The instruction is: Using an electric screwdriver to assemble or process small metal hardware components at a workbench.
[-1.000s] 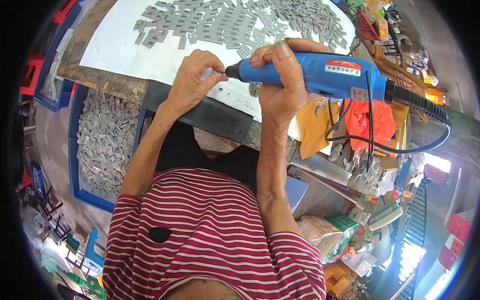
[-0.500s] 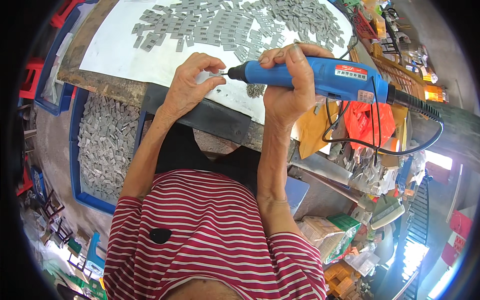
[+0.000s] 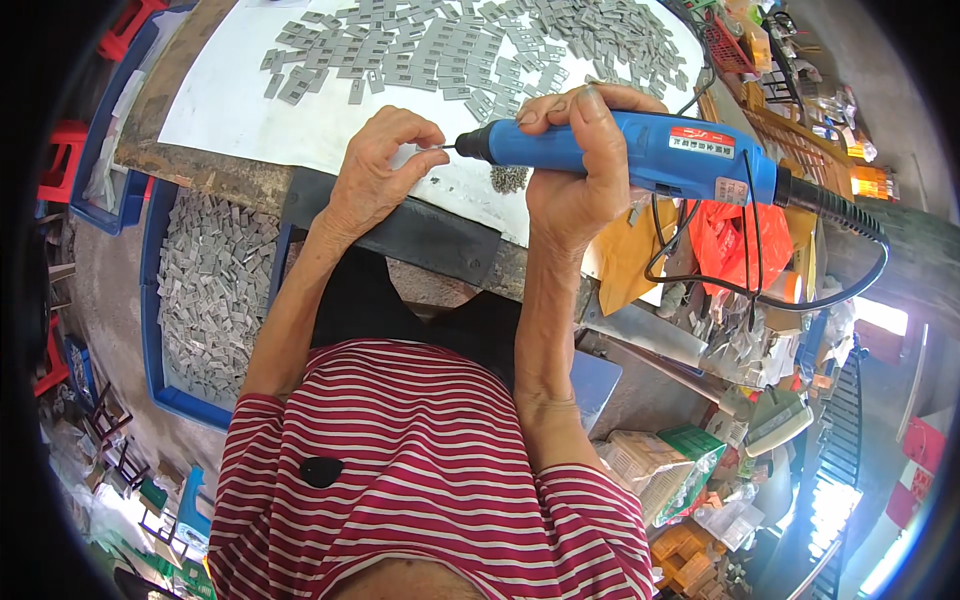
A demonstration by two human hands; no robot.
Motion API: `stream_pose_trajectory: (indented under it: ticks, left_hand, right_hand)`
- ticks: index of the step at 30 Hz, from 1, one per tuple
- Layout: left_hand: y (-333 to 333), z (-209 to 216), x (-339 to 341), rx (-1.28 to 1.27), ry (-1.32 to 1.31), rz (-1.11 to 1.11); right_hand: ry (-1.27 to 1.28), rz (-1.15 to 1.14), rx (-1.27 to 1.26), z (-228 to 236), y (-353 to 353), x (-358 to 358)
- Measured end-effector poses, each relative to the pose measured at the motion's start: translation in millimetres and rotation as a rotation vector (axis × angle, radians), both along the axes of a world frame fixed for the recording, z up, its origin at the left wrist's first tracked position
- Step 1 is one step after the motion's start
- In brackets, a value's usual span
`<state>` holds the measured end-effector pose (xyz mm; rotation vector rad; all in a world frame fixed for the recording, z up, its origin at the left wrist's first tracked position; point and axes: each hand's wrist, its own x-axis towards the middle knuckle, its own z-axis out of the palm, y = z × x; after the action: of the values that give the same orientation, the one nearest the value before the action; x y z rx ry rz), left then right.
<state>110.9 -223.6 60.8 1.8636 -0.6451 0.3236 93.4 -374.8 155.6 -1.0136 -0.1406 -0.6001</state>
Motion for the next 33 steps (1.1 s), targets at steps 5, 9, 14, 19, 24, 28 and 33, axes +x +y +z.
stream_pose_trajectory:
  ticks: [5, 9, 14, 19, 24, 28, 33]
  left_hand:
    - [-0.1, -0.3, 0.7, 0.027, -0.013, -0.004]
    - [0.0, -2.1, -0.1, 0.001, 0.025, -0.016]
    - [-1.9, 1.2, -3.2, -0.099, 0.125, -0.039]
    - [-1.7, 1.3, -3.7, -0.122, 0.179, -0.076]
    - [-2.7, -1.4, -2.7, -0.125, 0.181, -0.071]
    - [-0.6, -2.1, -2.3, -0.065, 0.174, -0.082]
    - [-0.6, -1.4, -1.9, -0.017, 0.129, -0.072]
  right_hand:
    - [0.002, 0.008, 0.007, 0.6, 0.1, -0.3]
    - [-0.008, 0.002, 0.014, 1.1, -0.7, -1.0]
    - [-0.005, -0.006, 0.051, 3.8, -0.7, -2.9]
    - [-0.016, 0.002, 0.031, 4.3, -1.2, -2.9]
    - [-0.015, -0.003, 0.008, 4.7, 0.4, -2.9]
    - [-0.016, 0.001, -0.012, 5.3, 1.2, -3.1]
    - [-0.005, -0.004, -0.025, 4.1, 2.2, -3.1]
